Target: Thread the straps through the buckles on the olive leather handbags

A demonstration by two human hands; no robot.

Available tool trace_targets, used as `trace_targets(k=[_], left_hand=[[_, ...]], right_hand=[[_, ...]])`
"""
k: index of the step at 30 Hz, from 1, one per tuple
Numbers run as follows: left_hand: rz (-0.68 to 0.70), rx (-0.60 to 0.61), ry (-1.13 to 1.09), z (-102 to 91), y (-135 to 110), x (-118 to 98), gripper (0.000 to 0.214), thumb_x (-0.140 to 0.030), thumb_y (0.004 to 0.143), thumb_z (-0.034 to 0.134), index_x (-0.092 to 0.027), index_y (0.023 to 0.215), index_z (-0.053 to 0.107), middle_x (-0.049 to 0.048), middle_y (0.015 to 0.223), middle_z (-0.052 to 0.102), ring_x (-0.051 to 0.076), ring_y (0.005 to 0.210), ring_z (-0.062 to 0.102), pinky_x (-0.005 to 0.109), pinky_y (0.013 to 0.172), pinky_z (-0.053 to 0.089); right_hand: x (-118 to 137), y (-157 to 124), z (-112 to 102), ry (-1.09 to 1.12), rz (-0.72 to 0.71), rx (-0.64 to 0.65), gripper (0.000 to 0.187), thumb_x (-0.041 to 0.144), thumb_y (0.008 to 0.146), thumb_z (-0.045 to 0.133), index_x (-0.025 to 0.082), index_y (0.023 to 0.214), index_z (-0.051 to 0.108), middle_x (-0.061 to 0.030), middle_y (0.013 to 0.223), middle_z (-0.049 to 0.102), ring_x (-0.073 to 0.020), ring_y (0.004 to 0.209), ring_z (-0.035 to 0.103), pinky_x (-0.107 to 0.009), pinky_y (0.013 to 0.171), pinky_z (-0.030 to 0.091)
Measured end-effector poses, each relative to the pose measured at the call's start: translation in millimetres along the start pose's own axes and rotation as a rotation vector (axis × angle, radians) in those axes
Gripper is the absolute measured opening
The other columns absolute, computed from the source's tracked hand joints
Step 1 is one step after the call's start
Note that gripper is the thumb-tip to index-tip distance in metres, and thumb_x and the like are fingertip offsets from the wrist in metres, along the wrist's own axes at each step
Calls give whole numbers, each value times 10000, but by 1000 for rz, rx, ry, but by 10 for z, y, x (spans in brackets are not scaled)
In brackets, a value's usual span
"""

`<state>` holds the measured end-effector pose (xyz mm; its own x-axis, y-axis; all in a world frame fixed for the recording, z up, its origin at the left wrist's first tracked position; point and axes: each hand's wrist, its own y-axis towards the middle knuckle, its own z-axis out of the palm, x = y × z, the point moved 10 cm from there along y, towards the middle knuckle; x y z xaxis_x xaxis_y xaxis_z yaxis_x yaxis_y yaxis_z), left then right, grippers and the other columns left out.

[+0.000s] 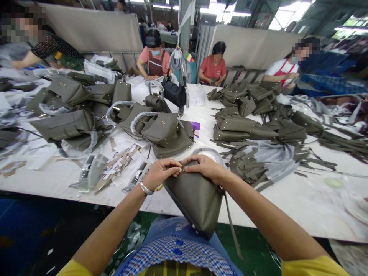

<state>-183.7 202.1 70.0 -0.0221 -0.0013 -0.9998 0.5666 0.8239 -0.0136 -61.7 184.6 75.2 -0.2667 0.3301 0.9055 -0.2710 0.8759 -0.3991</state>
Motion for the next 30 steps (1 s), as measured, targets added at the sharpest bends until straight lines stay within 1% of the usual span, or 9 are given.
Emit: trace_targets(k=[2,4,7,9,13,16,19,23,30], left_hand=[[16,-23,33,12,-52,-116,247,-328,779,638,-127,912,692,50,752,705,154,673,661,271,680,566],[62,-67,187,48,-151,-257,196,-306,803,616,-166,907,705,39,788,724,159,703,676,265,703,564],[166,-204,470,79,-307,-469,198,-279,837,589,-223,990,702,24,922,740,164,806,687,270,785,549],[222,-264,597,115,-355,-537,216,-270,854,569,-231,1027,692,30,993,734,176,888,679,288,842,535],[237,-273,730,194,-313,-428,206,-219,875,533,-214,985,708,41,993,736,180,917,676,304,860,531],[180,-278,778,225,-273,-291,199,-186,865,543,-200,965,715,52,975,742,187,898,683,318,854,533],[115,-289,798,243,-262,-244,158,-215,846,583,-198,905,729,53,927,750,202,866,688,327,827,527],[40,-270,791,227,-256,-278,129,-259,820,619,-215,813,740,28,827,755,202,771,687,310,728,510],[-47,-232,643,189,-311,-206,145,-278,793,634,-219,860,748,20,780,757,183,706,692,269,659,515]], right_hand=[[-99,-59,-18,128,52,-53,361,334,647,725,231,990,676,-6,840,721,-193,753,656,-308,695,526],[-199,-116,-42,196,72,-114,374,336,634,729,227,987,671,-5,797,718,-186,694,650,-301,647,522],[-267,-166,-76,198,44,-182,327,357,642,715,216,935,685,-5,778,713,-183,677,644,-289,618,510],[-258,-173,-102,157,4,-215,284,370,658,701,217,898,695,-2,798,714,-181,703,642,-279,628,502],[-267,-178,-175,9,-30,-296,308,437,701,664,228,926,688,0,822,709,-193,760,636,-278,642,488],[-279,-196,-198,-126,-51,-340,293,432,717,650,238,934,679,4,828,704,-207,799,631,-296,684,487],[-219,-247,-179,-209,-112,-371,234,367,741,626,238,930,670,-1,898,700,-214,872,628,-325,789,478],[-46,-358,-104,-291,-207,-397,201,301,773,582,236,952,645,-16,979,687,-214,955,615,-357,901,442],[23,-465,-57,-317,-227,-396,184,279,771,571,230,936,637,-14,947,689,-209,930,624,-342,883,450]])
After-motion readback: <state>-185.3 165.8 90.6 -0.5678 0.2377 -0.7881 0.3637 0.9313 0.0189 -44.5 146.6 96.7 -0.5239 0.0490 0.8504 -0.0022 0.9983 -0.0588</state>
